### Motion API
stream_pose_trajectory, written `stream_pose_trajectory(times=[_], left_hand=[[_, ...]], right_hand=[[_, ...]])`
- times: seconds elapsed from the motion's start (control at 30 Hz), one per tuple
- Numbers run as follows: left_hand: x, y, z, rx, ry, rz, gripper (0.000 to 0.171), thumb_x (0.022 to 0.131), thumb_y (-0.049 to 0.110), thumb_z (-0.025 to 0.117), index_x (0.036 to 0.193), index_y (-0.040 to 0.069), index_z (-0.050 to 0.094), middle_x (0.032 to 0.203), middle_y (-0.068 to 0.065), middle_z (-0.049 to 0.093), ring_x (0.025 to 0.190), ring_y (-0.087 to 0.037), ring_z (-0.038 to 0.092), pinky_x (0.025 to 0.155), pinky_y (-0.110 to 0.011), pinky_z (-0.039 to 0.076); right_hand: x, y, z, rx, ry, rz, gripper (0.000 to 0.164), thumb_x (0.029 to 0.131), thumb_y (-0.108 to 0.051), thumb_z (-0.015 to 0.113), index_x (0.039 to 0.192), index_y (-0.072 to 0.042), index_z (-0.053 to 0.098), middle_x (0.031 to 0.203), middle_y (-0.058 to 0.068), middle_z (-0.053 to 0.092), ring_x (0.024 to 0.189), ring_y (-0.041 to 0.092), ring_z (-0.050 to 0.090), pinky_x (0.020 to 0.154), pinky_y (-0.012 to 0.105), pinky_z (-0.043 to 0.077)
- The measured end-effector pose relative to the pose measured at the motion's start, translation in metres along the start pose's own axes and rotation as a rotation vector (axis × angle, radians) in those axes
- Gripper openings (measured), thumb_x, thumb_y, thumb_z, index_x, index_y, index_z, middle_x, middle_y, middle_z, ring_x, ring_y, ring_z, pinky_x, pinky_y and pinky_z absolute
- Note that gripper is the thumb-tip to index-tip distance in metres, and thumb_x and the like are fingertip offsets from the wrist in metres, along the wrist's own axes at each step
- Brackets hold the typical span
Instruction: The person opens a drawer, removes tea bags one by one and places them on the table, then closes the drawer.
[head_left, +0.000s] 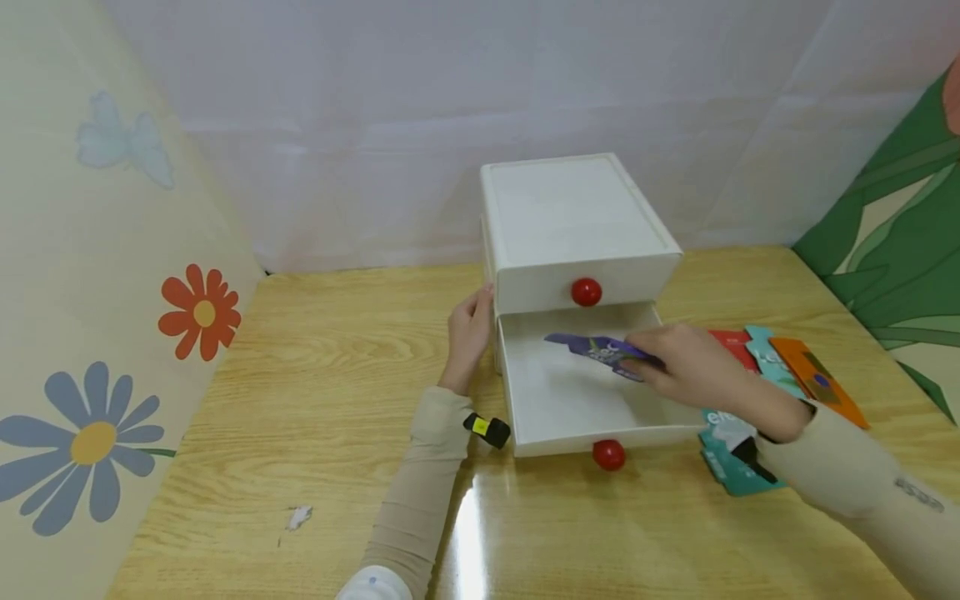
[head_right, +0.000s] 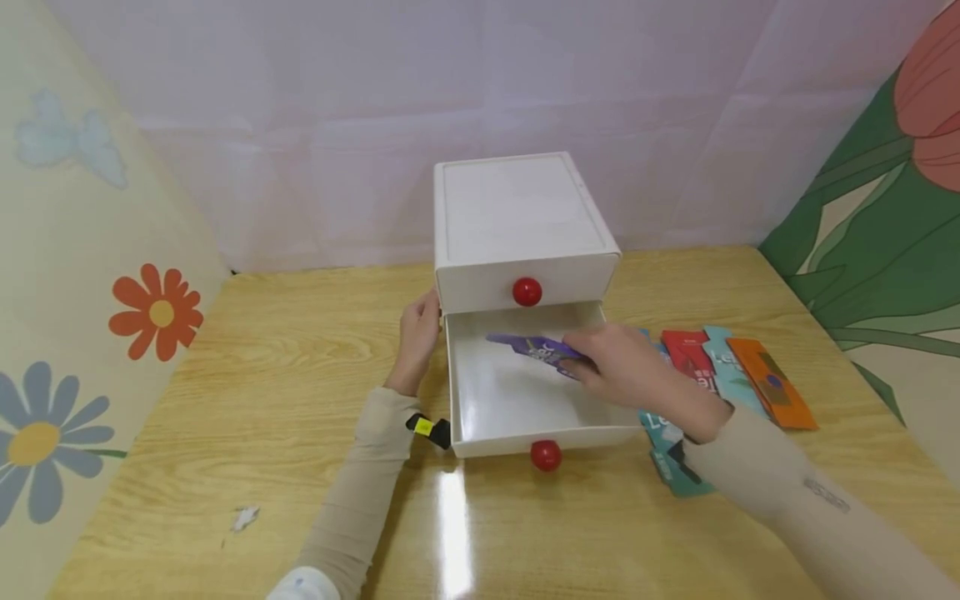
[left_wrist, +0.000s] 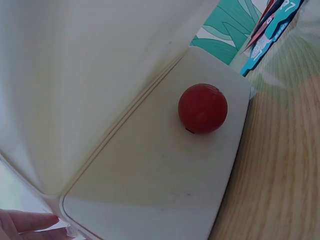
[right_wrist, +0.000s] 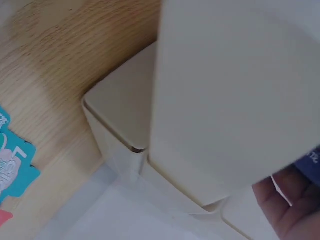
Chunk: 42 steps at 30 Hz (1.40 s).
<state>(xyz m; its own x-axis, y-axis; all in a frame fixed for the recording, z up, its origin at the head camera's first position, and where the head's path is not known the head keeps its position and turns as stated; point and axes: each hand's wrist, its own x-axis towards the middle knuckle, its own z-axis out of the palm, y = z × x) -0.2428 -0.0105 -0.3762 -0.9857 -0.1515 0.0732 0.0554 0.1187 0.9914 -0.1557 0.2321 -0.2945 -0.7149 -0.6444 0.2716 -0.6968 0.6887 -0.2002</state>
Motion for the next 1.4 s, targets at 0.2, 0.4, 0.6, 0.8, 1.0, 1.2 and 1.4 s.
stream_pose_trajectory(times=[0.2, 0.4, 0.6, 0.8, 1.0, 1.2, 1.4], left_hand=[[0.001, 0.001, 0.0, 0.01, 0.007, 0.009, 0.041, 0.091, 0.038, 0.048, 0.109, 0.006, 0.067, 0.109, -0.011, 0.064, 0.096, -0.021, 0.058, 0.083, -0.033, 0.046], [0.0, 0.002, 0.0, 0.017, 0.017, 0.011, 0.04, 0.091, 0.037, 0.049, 0.107, 0.004, 0.067, 0.107, -0.012, 0.064, 0.096, -0.022, 0.058, 0.083, -0.033, 0.046], [0.001, 0.0, 0.001, 0.021, 0.02, 0.014, 0.041, 0.091, 0.038, 0.048, 0.105, 0.005, 0.068, 0.107, -0.011, 0.064, 0.095, -0.02, 0.057, 0.083, -0.032, 0.046], [0.002, -0.001, 0.002, 0.008, 0.019, 0.015, 0.04, 0.091, 0.037, 0.048, 0.105, 0.005, 0.068, 0.105, -0.011, 0.065, 0.092, -0.02, 0.058, 0.081, -0.032, 0.047], [0.002, -0.001, 0.001, -0.004, 0.019, 0.009, 0.039, 0.091, 0.036, 0.048, 0.106, 0.006, 0.068, 0.106, -0.01, 0.065, 0.091, -0.018, 0.058, 0.08, -0.031, 0.047], [0.001, 0.0, 0.001, 0.0, 0.02, 0.021, 0.038, 0.091, 0.034, 0.048, 0.109, 0.006, 0.067, 0.109, -0.011, 0.064, 0.096, -0.02, 0.058, 0.082, -0.032, 0.047], [0.001, 0.0, 0.0, -0.01, 0.01, 0.007, 0.038, 0.092, 0.033, 0.047, 0.11, 0.006, 0.066, 0.11, -0.01, 0.063, 0.096, -0.019, 0.058, 0.083, -0.032, 0.047]], right_hand=[[-0.006, -0.003, -0.008, -0.032, 0.154, -0.099, 0.024, 0.066, 0.004, 0.069, 0.066, -0.013, 0.052, 0.057, -0.013, 0.041, 0.049, -0.002, 0.031, 0.042, 0.017, 0.029], [-0.015, 0.002, -0.014, 0.027, 0.25, -0.124, 0.021, 0.087, -0.016, 0.06, 0.067, -0.014, 0.053, 0.058, -0.015, 0.043, 0.049, -0.004, 0.031, 0.041, 0.014, 0.027], [-0.026, 0.005, -0.025, 0.112, 0.31, 0.0, 0.025, 0.082, -0.005, 0.064, 0.066, -0.015, 0.048, 0.053, -0.015, 0.041, 0.044, -0.006, 0.032, 0.038, 0.012, 0.027], [-0.037, 0.009, -0.03, 0.109, 0.361, 0.075, 0.029, 0.076, 0.002, 0.066, 0.064, -0.014, 0.045, 0.052, -0.014, 0.041, 0.041, -0.005, 0.035, 0.038, 0.013, 0.027], [-0.053, 0.018, -0.03, 0.075, 0.363, 0.212, 0.022, 0.081, -0.006, 0.065, 0.067, -0.009, 0.048, 0.053, -0.011, 0.04, 0.043, -0.001, 0.033, 0.039, 0.017, 0.025], [-0.073, 0.03, -0.027, 0.073, 0.324, 0.369, 0.012, 0.082, -0.006, 0.063, 0.088, 0.002, 0.057, 0.06, 0.005, 0.056, 0.047, -0.003, 0.042, 0.039, 0.016, 0.032], [-0.089, 0.049, -0.022, 0.043, 0.184, 0.518, 0.036, 0.084, -0.012, 0.063, 0.107, 0.012, 0.049, 0.075, 0.022, 0.058, 0.054, 0.007, 0.047, 0.04, 0.023, 0.035]])
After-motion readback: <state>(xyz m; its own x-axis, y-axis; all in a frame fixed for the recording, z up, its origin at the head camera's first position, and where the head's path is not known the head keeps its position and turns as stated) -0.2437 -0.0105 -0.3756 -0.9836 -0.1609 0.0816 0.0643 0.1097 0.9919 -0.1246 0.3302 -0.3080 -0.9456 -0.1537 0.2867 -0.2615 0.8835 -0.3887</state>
